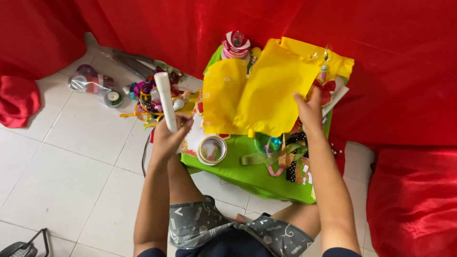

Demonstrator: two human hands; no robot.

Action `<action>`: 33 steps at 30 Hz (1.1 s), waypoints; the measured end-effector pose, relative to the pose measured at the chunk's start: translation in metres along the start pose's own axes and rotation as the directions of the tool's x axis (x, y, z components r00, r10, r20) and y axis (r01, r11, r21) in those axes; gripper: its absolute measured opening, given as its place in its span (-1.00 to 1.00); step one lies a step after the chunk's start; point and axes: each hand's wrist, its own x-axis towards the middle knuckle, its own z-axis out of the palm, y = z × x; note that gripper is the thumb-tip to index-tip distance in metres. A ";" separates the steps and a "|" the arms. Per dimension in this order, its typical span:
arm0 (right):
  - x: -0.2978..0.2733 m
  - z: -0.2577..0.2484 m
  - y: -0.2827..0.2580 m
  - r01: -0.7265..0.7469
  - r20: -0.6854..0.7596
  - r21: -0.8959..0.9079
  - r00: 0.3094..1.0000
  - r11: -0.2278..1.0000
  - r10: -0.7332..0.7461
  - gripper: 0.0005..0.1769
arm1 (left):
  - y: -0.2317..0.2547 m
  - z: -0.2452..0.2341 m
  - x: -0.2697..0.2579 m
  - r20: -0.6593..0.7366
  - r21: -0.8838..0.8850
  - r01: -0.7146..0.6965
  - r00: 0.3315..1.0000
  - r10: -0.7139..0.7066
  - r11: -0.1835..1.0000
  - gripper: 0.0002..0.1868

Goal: Wrapping small snack items in yellow decorative paper and attaching ribbons.

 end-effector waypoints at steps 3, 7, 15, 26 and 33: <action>-0.015 -0.005 -0.013 0.358 -0.179 -0.218 0.900 0.908 -0.398 -0.28 | -0.024 0.009 0.033 -0.114 0.189 0.198 0.977 -0.179 0.962 -0.81; -0.074 -0.002 -0.034 0.363 -0.030 -0.066 0.930 0.930 -0.365 -0.41 | -0.087 0.025 0.070 -0.133 0.317 0.282 0.959 -0.252 0.905 -0.71; -0.151 -0.041 0.020 0.192 0.421 -0.114 0.898 0.975 -0.127 -0.59 | -0.161 0.067 0.109 -0.172 0.498 0.341 0.940 -0.295 0.797 -0.64; -0.181 -0.048 0.061 0.026 0.405 0.102 0.912 0.994 -0.065 -0.61 | 0.004 0.076 0.078 -0.036 -0.245 -0.001 0.999 -0.008 0.970 -0.71; -0.188 0.023 0.073 -0.285 0.515 0.699 0.837 0.656 -0.185 -0.17 | 0.115 0.084 -0.017 0.258 -0.546 -0.039 0.942 0.212 0.837 -0.61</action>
